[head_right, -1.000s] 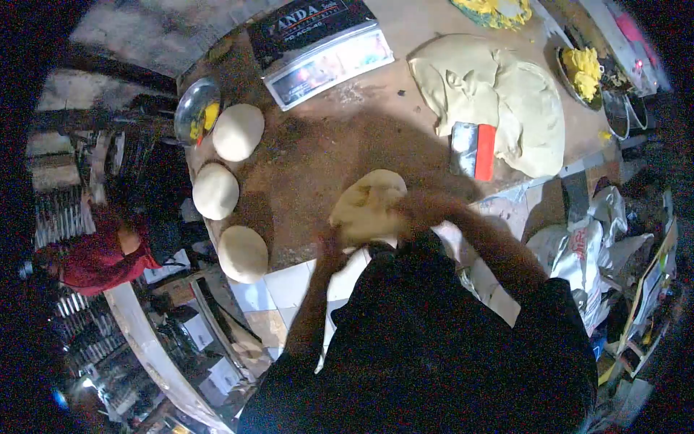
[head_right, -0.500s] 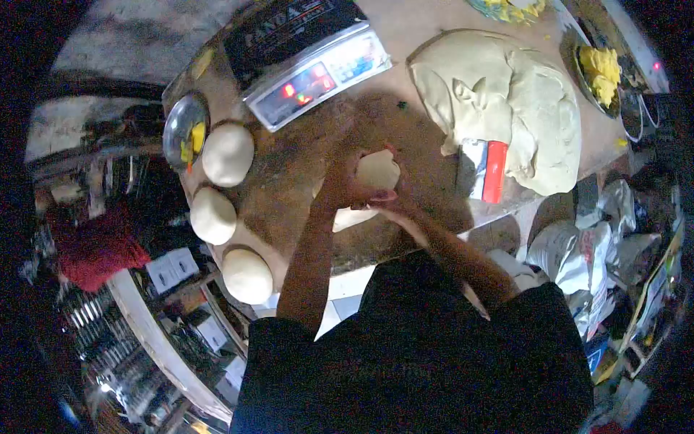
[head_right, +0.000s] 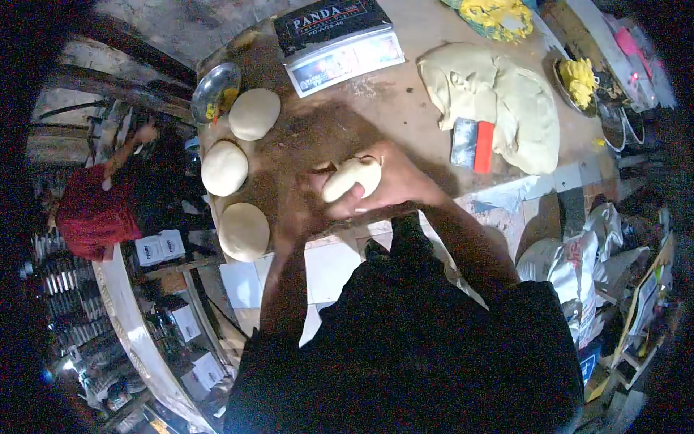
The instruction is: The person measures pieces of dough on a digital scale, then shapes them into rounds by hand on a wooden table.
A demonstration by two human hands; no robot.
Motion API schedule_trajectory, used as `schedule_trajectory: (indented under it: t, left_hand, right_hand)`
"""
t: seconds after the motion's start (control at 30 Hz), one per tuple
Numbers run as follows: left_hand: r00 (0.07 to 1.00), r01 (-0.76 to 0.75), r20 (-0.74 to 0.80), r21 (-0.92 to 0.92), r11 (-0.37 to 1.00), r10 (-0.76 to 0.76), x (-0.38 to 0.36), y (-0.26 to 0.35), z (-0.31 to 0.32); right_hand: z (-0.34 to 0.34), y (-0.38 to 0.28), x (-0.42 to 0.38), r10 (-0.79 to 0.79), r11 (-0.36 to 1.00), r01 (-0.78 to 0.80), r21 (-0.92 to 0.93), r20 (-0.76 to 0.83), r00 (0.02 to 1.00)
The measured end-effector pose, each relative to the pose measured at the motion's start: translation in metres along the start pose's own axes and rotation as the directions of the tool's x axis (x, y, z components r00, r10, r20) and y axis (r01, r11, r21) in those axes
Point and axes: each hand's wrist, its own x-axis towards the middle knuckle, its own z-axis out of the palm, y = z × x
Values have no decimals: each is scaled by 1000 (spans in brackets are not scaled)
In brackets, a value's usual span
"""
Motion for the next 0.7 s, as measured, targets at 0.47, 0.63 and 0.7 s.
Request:
schedule_trajectory:
  t: [0.47, 0.63, 0.7]
  left_hand:
    - [912, 385, -176, 58, 921, -370, 63, -157, 47]
    - [942, 333, -212, 495, 803, -260, 177, -141, -29]
    - [980, 195, 65, -205, 959, -186, 203, -177, -10]
  right_hand:
    - [-38, 128, 1, 307, 905, -295, -307, -12, 952]
    - [-55, 221, 52, 511, 854, -419, 309, -649, 563]
    - [-38, 182, 28, 687, 725, -490, 483, -555, 469]
